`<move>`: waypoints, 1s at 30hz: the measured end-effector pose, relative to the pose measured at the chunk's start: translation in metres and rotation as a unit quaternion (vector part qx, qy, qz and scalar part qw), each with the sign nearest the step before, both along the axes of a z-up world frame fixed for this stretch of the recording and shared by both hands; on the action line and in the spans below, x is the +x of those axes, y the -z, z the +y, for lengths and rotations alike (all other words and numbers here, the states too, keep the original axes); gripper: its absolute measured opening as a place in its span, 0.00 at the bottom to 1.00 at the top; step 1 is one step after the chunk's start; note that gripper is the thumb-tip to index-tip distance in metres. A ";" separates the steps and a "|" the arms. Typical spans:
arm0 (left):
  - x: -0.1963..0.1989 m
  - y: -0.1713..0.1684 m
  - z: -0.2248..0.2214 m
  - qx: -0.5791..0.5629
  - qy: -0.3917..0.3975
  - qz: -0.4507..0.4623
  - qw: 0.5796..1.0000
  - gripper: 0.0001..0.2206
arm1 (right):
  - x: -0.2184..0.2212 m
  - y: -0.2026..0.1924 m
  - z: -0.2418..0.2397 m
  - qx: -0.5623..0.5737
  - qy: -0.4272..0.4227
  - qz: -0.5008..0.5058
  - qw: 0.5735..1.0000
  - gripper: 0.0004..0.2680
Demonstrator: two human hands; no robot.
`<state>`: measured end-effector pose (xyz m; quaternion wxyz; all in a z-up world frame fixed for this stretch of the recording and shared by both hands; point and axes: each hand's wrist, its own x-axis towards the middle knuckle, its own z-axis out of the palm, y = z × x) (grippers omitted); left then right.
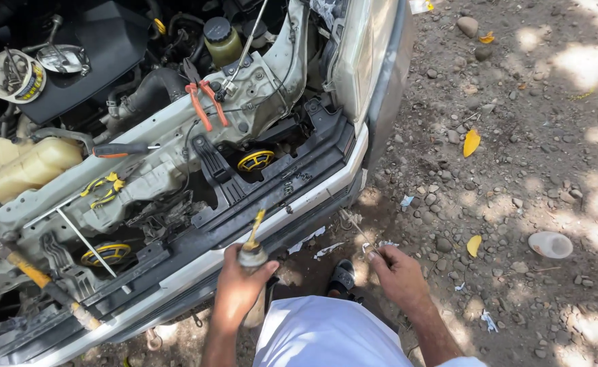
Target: The person crouches in front of a car with the hood open and holds a lit blowtorch in one hand, directing the flame at the front bumper and radiator support area while using the other hand to position and press a thin metal rod against the heated spot. At the end the person carries the torch and places it in the engine bay.
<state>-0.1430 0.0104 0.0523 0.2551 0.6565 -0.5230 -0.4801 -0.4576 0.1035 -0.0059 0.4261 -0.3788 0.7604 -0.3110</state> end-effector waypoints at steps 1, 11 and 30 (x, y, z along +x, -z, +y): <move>0.002 -0.005 0.006 0.002 -0.001 -0.002 1.000 0.33 | 0.001 0.001 -0.004 0.002 -0.001 -0.002 1.000 0.10; 0.000 0.007 0.077 -0.039 -0.037 0.146 0.988 0.34 | -0.052 0.194 0.062 0.097 -0.002 0.087 0.991 0.15; 0.073 0.083 0.393 -0.026 -0.132 0.075 0.988 0.32 | -0.134 0.356 0.497 0.179 -0.251 0.376 0.874 0.09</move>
